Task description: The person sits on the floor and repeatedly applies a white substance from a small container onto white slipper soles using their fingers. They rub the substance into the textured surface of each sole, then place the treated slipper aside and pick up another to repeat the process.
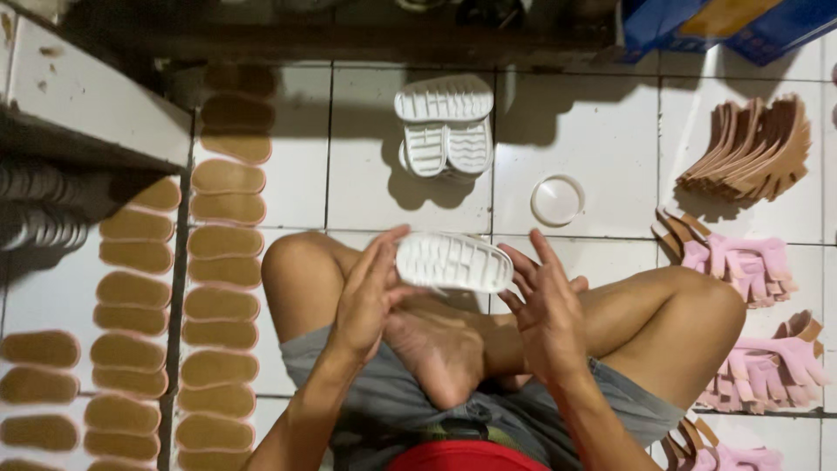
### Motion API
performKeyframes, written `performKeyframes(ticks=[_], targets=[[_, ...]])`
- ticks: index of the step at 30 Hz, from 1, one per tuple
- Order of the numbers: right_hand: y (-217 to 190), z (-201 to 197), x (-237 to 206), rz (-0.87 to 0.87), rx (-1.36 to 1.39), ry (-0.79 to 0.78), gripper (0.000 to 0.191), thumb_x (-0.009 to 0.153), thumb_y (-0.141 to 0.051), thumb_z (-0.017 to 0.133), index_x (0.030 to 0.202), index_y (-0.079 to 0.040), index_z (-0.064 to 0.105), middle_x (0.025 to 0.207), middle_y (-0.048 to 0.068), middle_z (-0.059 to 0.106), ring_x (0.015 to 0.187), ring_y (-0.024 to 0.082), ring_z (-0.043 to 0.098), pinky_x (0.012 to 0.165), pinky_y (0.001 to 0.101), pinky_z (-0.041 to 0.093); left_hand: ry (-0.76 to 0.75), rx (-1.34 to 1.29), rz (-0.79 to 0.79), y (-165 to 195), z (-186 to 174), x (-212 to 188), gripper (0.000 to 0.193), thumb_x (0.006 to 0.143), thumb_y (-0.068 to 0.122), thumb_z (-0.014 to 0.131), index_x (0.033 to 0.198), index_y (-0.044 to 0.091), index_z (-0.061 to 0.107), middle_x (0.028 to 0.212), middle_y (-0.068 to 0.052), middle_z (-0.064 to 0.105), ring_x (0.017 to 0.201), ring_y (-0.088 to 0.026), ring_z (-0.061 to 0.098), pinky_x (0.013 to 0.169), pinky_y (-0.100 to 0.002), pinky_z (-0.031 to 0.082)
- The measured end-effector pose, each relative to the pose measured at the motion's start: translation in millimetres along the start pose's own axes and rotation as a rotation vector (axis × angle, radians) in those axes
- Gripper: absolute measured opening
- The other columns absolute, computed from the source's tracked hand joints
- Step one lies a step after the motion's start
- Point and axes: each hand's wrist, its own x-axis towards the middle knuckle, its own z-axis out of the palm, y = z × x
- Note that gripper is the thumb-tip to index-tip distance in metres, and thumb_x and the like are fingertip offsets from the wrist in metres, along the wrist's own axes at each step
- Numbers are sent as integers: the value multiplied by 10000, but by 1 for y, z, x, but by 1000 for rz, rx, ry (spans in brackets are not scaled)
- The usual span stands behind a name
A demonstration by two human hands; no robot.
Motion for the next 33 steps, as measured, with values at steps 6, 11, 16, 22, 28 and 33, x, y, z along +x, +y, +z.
performKeyframes(ticks=[6,11,16,22,28,33], targets=[[1,12,68,-86,-101,-94,742,1048,-422,419,1655,-132,104,1641,177,346,1530,271,306,1247,385,180,141,327,428,-14,20,73,596,1100,315,391,1597,15,255,1674,-204,299,1557,-306,268,1249,-385,223],[-7,23,142,-213,-261,-82,713,1085,-408,408,1653,-94,113,1674,204,320,1580,268,241,1270,361,136,264,357,466,-15,30,143,656,1090,350,398,1611,17,175,1668,-246,252,1546,-347,275,1231,-416,261],[-7,30,183,-252,-358,-2,680,1087,-378,387,1653,-103,130,1686,204,270,1579,265,227,1257,359,149,356,358,408,-13,32,173,703,1069,383,425,1616,34,152,1659,-249,239,1532,-358,277,1221,-428,264],[11,7,185,-277,-353,39,690,1081,-342,450,1647,-108,131,1667,216,299,1559,275,282,1253,354,213,407,314,467,-25,-12,168,691,1051,298,506,1612,32,201,1660,-266,255,1543,-354,263,1230,-434,254],[25,-17,156,-347,-534,106,614,1066,-234,514,1606,-32,301,1548,222,470,1435,280,455,1190,387,356,466,288,543,4,-114,122,629,989,139,625,1537,9,347,1484,-247,498,1355,-301,516,1095,-396,471],[42,4,108,-392,-637,80,594,1057,-122,532,1594,23,324,1510,219,512,1399,262,499,1141,386,419,634,154,504,26,-205,63,459,985,130,631,1408,-5,515,1238,-152,637,1082,-183,633,881,-315,559]])
